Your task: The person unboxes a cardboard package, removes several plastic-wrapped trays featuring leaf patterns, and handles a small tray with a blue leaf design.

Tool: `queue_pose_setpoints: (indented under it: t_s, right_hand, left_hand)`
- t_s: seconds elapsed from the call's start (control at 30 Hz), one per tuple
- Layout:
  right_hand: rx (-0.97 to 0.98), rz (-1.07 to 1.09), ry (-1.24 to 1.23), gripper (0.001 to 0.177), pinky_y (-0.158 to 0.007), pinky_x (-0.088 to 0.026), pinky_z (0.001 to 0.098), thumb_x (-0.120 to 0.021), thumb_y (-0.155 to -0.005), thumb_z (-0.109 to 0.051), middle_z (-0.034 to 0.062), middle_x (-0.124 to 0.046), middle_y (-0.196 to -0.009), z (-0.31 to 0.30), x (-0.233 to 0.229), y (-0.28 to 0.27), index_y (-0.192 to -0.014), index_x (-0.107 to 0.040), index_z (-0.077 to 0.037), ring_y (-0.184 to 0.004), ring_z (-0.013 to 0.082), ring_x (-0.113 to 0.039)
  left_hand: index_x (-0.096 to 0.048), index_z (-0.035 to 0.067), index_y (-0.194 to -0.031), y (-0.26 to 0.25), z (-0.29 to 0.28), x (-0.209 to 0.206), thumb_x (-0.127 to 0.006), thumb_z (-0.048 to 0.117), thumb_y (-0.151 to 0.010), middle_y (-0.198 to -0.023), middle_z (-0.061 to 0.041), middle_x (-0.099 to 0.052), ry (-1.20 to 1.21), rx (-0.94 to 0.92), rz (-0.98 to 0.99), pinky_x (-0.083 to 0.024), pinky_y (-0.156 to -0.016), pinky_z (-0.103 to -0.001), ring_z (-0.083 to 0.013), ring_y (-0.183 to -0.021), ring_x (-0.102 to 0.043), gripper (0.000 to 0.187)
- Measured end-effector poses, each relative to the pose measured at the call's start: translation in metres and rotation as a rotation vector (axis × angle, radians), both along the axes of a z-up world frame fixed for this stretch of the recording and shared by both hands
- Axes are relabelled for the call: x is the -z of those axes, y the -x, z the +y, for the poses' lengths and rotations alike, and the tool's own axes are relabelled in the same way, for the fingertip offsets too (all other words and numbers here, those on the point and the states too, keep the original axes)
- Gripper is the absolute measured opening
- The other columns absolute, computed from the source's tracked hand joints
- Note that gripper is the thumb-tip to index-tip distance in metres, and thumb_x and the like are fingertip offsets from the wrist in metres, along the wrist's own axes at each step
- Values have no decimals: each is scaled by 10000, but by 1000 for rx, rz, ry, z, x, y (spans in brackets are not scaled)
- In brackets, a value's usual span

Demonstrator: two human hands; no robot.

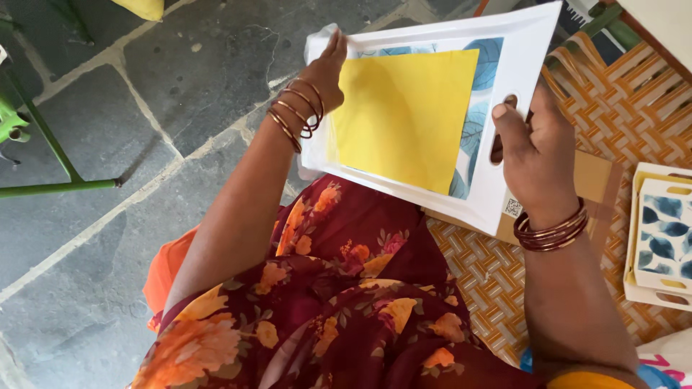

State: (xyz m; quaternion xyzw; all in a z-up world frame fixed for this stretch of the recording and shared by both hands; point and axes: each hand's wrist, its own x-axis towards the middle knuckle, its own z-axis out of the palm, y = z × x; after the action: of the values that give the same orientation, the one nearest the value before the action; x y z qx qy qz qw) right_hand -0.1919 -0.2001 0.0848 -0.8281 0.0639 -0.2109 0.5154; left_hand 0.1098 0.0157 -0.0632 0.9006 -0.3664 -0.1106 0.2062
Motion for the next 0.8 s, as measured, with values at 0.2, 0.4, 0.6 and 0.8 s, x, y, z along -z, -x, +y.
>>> queue_pose_setpoints:
  t_s: [0.2,0.4,0.6,0.8]
  right_hand:
    - [18,-17,146,239,-571,-492,248,-580,-1132,-138,25,-635,-875,1,-7,-17,-1324,-566,3,-636,72,-585]
    - [-36,-14,196,225,-584,-479,254,-581,-1153,-135,31,-652,-872,-6,-21,-7,-1322,-590,14,-649,78,-595]
    - [-41,42,272,287,-553,-507,253,-584,-1107,-120,52,-679,-910,0,-27,-21,-1363,-586,9,-626,88,-617]
    - [-114,-8,371,410,-580,-519,250,-576,-1130,-155,46,-682,-936,10,-41,-14,-1510,-514,-16,-641,97,-636]
  left_hand:
    - [-77,-47,-1602,-14,-22,7,-582,-62,-692,-1670,-226,-41,167,47,-164,-458,-1091,-425,-468,-1388,-437,1041]
    - [-67,-47,-1593,-31,-3,5,-592,-77,-674,-1663,-222,-2,73,18,-149,-383,-1139,-423,-462,-1467,-317,1059]
    - [-47,23,-1618,0,-5,-29,-552,-104,-725,-1720,-127,29,108,-46,66,-516,-1061,-348,-383,-1472,-369,1034]
    - [-40,51,-1629,-1,13,-39,-539,-73,-733,-1734,-86,17,194,-144,177,-544,-1044,-338,-328,-1446,-444,1033]
